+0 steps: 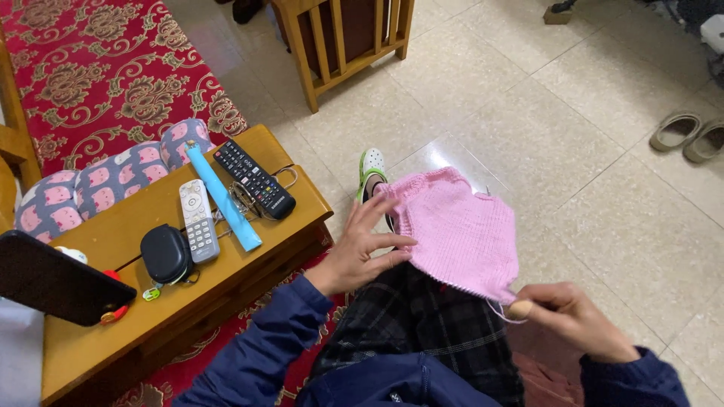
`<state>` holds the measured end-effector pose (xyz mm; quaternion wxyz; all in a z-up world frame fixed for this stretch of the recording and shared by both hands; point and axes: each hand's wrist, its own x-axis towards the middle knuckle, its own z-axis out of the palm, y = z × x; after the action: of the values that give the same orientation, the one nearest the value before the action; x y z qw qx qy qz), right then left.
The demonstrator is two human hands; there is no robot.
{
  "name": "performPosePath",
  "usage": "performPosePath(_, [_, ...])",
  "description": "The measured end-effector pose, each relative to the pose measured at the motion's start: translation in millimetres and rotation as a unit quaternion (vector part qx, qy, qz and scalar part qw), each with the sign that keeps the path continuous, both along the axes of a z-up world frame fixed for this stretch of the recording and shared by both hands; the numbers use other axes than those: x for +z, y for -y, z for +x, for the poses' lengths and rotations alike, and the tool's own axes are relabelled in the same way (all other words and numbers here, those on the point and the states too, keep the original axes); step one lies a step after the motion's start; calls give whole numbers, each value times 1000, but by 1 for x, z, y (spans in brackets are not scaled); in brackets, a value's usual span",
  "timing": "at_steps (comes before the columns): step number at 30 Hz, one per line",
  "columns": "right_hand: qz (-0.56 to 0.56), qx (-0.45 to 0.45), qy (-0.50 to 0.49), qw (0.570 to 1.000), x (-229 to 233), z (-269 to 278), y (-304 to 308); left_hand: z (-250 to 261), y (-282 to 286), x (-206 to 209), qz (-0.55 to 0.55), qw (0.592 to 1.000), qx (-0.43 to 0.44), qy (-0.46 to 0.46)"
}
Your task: Knitting a pink garment using two needles and pink yarn.
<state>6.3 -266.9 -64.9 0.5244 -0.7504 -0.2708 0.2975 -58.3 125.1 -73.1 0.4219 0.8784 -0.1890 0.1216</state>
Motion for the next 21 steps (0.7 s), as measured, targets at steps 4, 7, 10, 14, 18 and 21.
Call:
performPosePath(4, [0,-44,51,998,35,16,7,25,0,32,62,982,-81,159])
performPosePath(7, [5,-100,42,994,55,27,16,34,8,48,44,972,-156,171])
performPosePath(10, [17,-117,64,991,81,36,17,38,24,79,3,967,-149,207])
performPosePath(14, [20,-168,94,981,120,36,0,41,57,133,55,954,-144,258])
performPosePath(18, [21,-154,113,981,127,42,-10,46,83,151,35,958,-146,245])
performPosePath(21, [16,-102,114,988,126,43,-27,59,104,118,-11,971,-161,175])
